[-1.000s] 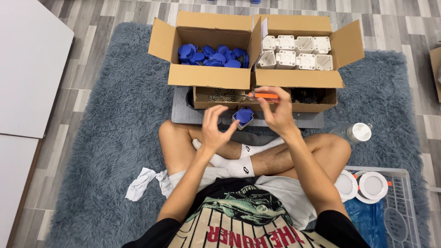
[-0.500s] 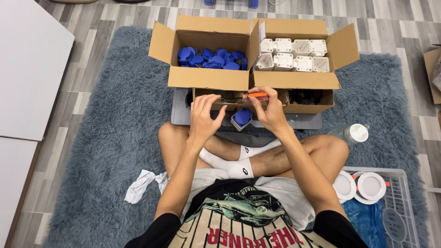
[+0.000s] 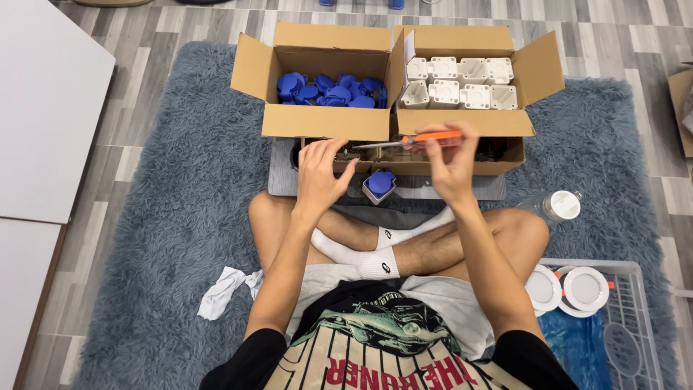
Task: Assembling electrical components by joining plastic parts and fastening them with a screwdriver
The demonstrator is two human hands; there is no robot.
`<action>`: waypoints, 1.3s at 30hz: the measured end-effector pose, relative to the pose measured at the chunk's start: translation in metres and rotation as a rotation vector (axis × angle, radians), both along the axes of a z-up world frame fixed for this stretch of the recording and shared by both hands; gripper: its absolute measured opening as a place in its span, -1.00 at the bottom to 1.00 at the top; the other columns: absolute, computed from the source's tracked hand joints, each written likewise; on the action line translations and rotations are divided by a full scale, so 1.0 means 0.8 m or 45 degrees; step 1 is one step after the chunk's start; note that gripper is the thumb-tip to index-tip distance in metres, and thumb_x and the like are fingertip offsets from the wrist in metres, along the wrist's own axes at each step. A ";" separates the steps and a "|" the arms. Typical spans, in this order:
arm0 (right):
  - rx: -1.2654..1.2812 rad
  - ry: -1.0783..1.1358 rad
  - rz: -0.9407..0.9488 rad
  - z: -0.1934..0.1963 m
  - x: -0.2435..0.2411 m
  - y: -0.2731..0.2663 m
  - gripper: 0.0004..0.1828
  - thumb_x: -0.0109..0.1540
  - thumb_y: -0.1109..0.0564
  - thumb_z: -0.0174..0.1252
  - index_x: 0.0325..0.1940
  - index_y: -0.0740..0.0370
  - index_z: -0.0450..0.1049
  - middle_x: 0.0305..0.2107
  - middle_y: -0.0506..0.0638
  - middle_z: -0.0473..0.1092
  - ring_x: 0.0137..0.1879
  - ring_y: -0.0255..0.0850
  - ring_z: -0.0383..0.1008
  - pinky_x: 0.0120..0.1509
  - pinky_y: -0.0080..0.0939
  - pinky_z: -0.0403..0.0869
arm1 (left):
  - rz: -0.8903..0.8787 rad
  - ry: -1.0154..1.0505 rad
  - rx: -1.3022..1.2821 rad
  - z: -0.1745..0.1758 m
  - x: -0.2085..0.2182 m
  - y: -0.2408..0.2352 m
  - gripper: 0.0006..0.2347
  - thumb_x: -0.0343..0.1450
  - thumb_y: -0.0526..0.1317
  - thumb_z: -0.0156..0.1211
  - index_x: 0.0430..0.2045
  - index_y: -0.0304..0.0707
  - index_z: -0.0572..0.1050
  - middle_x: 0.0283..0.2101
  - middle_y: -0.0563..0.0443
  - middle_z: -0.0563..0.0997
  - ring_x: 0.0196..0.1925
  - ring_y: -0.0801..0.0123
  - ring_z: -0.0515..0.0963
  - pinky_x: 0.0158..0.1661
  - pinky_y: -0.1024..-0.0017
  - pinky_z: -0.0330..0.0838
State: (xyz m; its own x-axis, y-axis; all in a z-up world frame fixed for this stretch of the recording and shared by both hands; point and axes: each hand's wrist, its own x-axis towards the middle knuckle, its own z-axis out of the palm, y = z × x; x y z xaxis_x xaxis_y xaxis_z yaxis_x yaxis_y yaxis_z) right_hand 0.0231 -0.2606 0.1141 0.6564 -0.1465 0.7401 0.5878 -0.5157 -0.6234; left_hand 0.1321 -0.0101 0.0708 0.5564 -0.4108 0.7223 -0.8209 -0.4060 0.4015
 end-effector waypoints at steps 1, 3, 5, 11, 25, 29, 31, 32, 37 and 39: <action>0.036 -0.009 0.001 0.005 -0.005 -0.003 -0.64 0.57 0.24 -0.05 0.40 0.18 0.03 0.01 0.23 0.53 0.01 0.08 0.64 0.01 0.03 0.68 | -0.004 0.003 0.021 0.000 0.002 -0.001 -0.67 0.49 -0.13 0.46 0.10 -0.20 0.61 -0.01 -0.05 0.67 0.13 0.13 0.62 0.22 0.10 0.34; 0.071 -0.017 -0.001 0.010 -0.010 -0.007 -0.67 0.59 0.21 -0.09 0.40 0.15 0.01 0.01 0.22 0.53 -0.01 0.03 0.63 0.01 -0.02 0.67 | -0.010 0.005 0.041 -0.003 0.007 -0.004 -0.68 0.49 -0.11 0.45 0.10 -0.20 0.62 -0.02 -0.05 0.68 0.12 0.13 0.63 0.23 0.09 0.33; 0.275 -0.101 0.031 0.010 -0.011 -0.009 -0.66 0.59 0.21 -0.03 0.37 0.15 0.01 -0.04 0.38 0.55 -0.17 0.01 0.62 -0.04 -0.07 0.63 | -0.008 -0.012 0.066 -0.007 0.012 -0.007 -0.71 0.52 -0.09 0.43 0.07 -0.18 0.63 -0.05 -0.02 0.69 0.10 0.16 0.65 0.24 0.11 0.33; 0.363 -0.145 0.022 0.020 -0.016 -0.002 -0.67 0.59 0.22 -0.02 0.37 0.17 0.03 -0.06 0.44 0.54 -0.23 0.03 0.61 -0.08 -0.08 0.61 | -0.056 0.076 0.020 -0.001 0.011 -0.009 -0.80 0.58 -0.14 0.35 0.06 -0.09 0.66 -0.16 0.05 0.74 -0.03 0.24 0.72 0.21 0.18 0.39; 0.640 -0.174 0.105 0.009 -0.022 -0.013 -0.66 0.60 0.16 -0.03 0.39 0.09 0.01 -0.05 0.46 0.49 -0.15 0.05 0.61 -0.03 -0.08 0.66 | -0.169 0.170 -0.418 0.012 0.005 -0.002 -0.91 0.50 -0.32 0.46 -0.19 -0.07 0.78 -0.17 0.06 0.68 -0.08 0.21 0.73 0.01 0.28 0.60; 0.808 -0.177 0.166 0.000 -0.028 -0.026 -0.66 0.59 0.12 -0.03 0.37 0.00 0.01 0.01 0.44 0.47 -0.11 -0.01 0.63 0.05 -0.13 0.70 | -0.247 0.339 -0.638 0.026 -0.012 0.000 -0.88 0.48 -0.36 0.48 -0.18 -0.08 0.79 -0.19 0.05 0.73 -0.11 0.29 0.77 -0.04 0.35 0.66; 0.820 -0.171 0.173 0.004 -0.035 -0.022 -0.67 0.59 0.11 -0.04 0.37 -0.01 0.01 0.03 0.46 0.46 -0.12 -0.01 0.62 0.03 -0.13 0.70 | -0.349 0.432 -0.766 0.027 -0.018 -0.001 -0.88 0.49 -0.43 0.43 -0.17 -0.22 0.76 -0.15 -0.07 0.74 -0.10 0.25 0.78 -0.04 0.34 0.69; 0.831 -0.165 0.180 0.006 -0.038 -0.021 -0.67 0.59 0.11 -0.04 0.36 -0.02 0.00 0.05 0.47 0.44 -0.13 -0.01 0.61 0.01 -0.14 0.70 | -0.453 0.524 -0.894 0.028 -0.021 -0.002 -0.88 0.49 -0.50 0.38 -0.16 -0.36 0.73 -0.11 -0.20 0.75 -0.10 0.21 0.79 -0.04 0.32 0.72; 0.845 -0.164 0.187 0.000 -0.046 -0.021 -0.66 0.59 0.10 -0.04 0.36 -0.02 -0.01 0.12 0.47 0.41 -0.09 0.02 0.62 0.05 -0.13 0.71 | -0.575 0.644 -1.029 0.022 -0.027 -0.005 -0.90 0.51 -0.52 0.34 -0.15 -0.49 0.68 -0.10 -0.31 0.74 -0.08 0.12 0.80 -0.03 0.26 0.74; 0.834 -0.168 0.178 0.000 -0.047 -0.022 -0.66 0.59 0.10 -0.05 0.37 -0.02 -0.01 0.13 0.48 0.40 -0.09 0.00 0.61 0.05 -0.13 0.71 | -0.614 0.688 -1.054 0.020 -0.027 -0.007 -0.91 0.51 -0.52 0.33 -0.15 -0.51 0.67 -0.10 -0.33 0.73 -0.08 0.11 0.80 -0.02 0.25 0.75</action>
State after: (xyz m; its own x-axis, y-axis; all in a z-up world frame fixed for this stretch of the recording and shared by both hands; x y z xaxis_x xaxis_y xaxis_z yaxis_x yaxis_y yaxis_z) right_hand -0.0149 -0.2780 0.1138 0.6119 -0.5120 0.6028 0.7142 0.0302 -0.6993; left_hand 0.1108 -0.0154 0.0866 0.7936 -0.1713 0.5839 -0.4546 0.4709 0.7560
